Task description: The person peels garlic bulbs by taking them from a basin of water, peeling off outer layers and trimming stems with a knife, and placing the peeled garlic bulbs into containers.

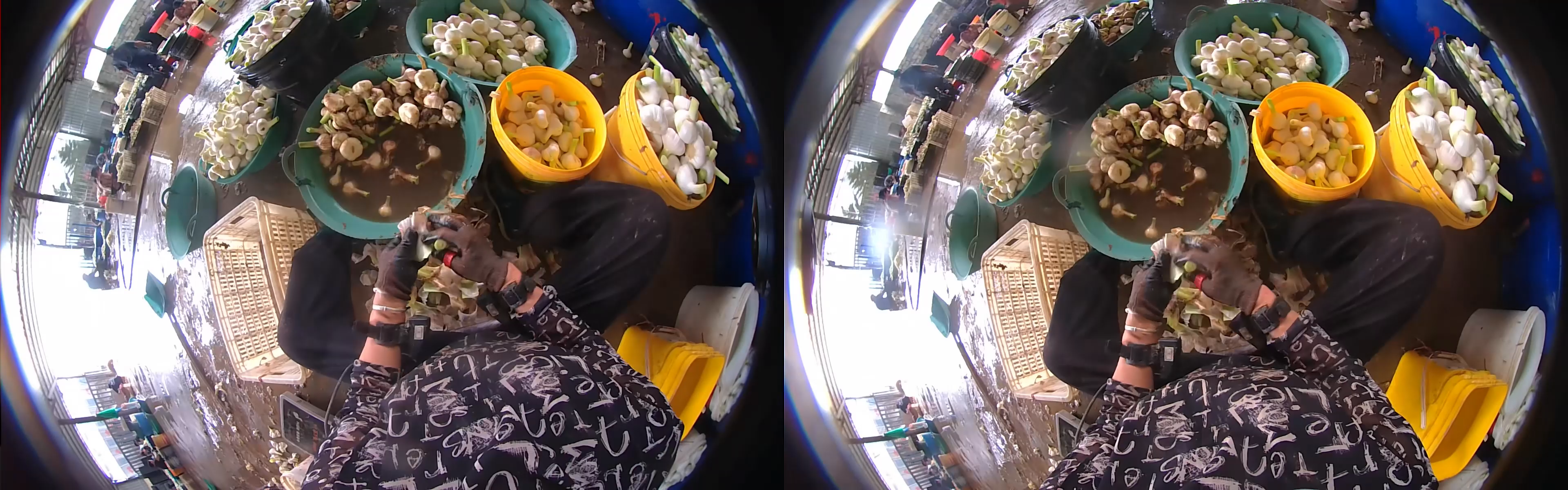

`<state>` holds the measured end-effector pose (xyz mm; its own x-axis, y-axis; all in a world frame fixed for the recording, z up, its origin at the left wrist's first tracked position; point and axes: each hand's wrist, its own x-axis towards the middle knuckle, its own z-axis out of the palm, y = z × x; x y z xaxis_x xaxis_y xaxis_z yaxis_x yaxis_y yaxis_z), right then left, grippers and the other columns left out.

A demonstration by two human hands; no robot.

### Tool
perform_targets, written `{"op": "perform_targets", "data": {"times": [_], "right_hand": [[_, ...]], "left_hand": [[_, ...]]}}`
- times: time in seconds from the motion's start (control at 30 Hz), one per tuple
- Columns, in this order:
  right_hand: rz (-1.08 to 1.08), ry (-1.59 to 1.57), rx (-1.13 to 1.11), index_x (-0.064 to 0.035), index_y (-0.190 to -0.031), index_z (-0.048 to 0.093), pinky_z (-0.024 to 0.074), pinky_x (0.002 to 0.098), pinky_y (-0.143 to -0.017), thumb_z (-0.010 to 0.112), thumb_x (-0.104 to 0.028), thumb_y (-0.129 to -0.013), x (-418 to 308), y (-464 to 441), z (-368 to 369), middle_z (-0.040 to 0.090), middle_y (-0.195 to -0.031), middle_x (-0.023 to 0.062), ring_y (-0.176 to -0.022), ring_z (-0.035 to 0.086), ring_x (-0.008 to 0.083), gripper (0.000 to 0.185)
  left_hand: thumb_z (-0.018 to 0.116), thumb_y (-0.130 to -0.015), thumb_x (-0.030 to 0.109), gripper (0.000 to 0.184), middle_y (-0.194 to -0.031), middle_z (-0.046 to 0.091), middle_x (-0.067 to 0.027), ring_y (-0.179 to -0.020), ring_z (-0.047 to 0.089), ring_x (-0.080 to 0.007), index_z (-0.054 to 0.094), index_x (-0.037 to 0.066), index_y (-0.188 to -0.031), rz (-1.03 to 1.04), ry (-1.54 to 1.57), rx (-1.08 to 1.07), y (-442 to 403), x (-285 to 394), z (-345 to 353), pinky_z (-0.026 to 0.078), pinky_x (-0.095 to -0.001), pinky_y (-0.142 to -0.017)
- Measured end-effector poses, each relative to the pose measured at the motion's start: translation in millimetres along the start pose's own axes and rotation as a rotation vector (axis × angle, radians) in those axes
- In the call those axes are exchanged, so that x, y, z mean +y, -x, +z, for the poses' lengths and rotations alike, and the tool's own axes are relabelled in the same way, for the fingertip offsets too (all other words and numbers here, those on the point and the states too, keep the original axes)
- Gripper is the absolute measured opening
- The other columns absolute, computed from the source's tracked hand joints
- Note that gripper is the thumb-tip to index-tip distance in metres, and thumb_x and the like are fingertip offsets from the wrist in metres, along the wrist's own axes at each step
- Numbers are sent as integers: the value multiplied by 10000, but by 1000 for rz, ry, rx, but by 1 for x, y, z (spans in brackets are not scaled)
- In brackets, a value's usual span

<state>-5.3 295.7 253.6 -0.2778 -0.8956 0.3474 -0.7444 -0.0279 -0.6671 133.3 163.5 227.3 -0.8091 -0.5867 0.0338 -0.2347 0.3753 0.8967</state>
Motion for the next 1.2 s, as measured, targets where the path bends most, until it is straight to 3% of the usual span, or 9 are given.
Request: {"op": "perform_targets", "data": {"times": [0.2,0.23,0.43,0.6,0.77,0.87,1.0,1.13,1.2], "right_hand": [[962,-1403,309,-41,-997,598,469,229,-641,546,-207,-868,34,8,9,623,-867,22,-717,570,103,217],[1020,-1458,329,-54,-1006,599,493,239,-682,512,-270,-891,45,13,18,631,-876,41,-743,600,128,260],[1060,-1567,342,-39,-1031,588,519,273,-706,493,-342,-905,79,29,43,634,-887,66,-765,619,155,342],[860,-1183,217,-56,-990,597,410,217,-516,489,-403,-897,45,14,18,559,-753,-22,-599,499,65,375],[734,-985,175,-66,-861,603,368,232,-482,523,-346,-876,48,16,27,499,-630,-27,-542,452,64,292],[646,-645,144,-46,-874,607,461,263,-600,533,-308,-882,86,36,59,598,-748,16,-684,560,120,273],[800,-1481,268,-3,-1085,560,478,267,-796,597,-125,-831,78,32,52,614,-1019,74,-919,569,122,285],[463,-943,155,-22,-1143,517,459,266,-849,560,-122,-871,70,32,36,598,-1050,65,-944,555,112,293],[442,-877,272,-25,-1167,495,480,278,-840,343,-361,-973,64,29,41,598,-1059,65,-966,575,173,417]], "left_hand": [[442,-937,71,203,-975,592,-43,-826,570,-137,545,-6,-1093,332,-328,22,12,20,-19,479,-279,-756],[493,-912,96,213,-972,587,-49,-826,569,-140,544,-5,-1092,-8,304,-88,23,11,-21,477,-279,-743],[737,-696,161,370,-902,605,-95,-791,580,-171,592,-30,-978,-257,1272,-572,29,50,-56,468,-295,-719],[718,-771,159,469,-994,621,-82,-864,572,-117,524,-36,-1151,-274,221,-166,-13,46,-19,483,-258,-753],[611,-804,50,125,-792,636,-55,-727,576,-99,613,-27,-903,-337,165,-237,-18,37,-6,480,-248,-633],[614,-813,63,124,-798,628,-58,-695,580,-106,603,-26,-898,-351,408,-385,-3,65,-19,484,-256,-598],[672,-739,142,185,-698,583,-39,-631,523,-107,609,-18,-807,-470,880,-242,30,102,-44,418,-235,-573],[749,-688,348,459,-789,596,-89,-670,546,-140,595,-35,-888,-83,1311,-332,26,81,-59,441,-266,-608],[713,-744,369,467,-874,604,-100,-752,571,-174,607,-29,-963,-375,762,-464,10,87,-63,461,-297,-684]]}}
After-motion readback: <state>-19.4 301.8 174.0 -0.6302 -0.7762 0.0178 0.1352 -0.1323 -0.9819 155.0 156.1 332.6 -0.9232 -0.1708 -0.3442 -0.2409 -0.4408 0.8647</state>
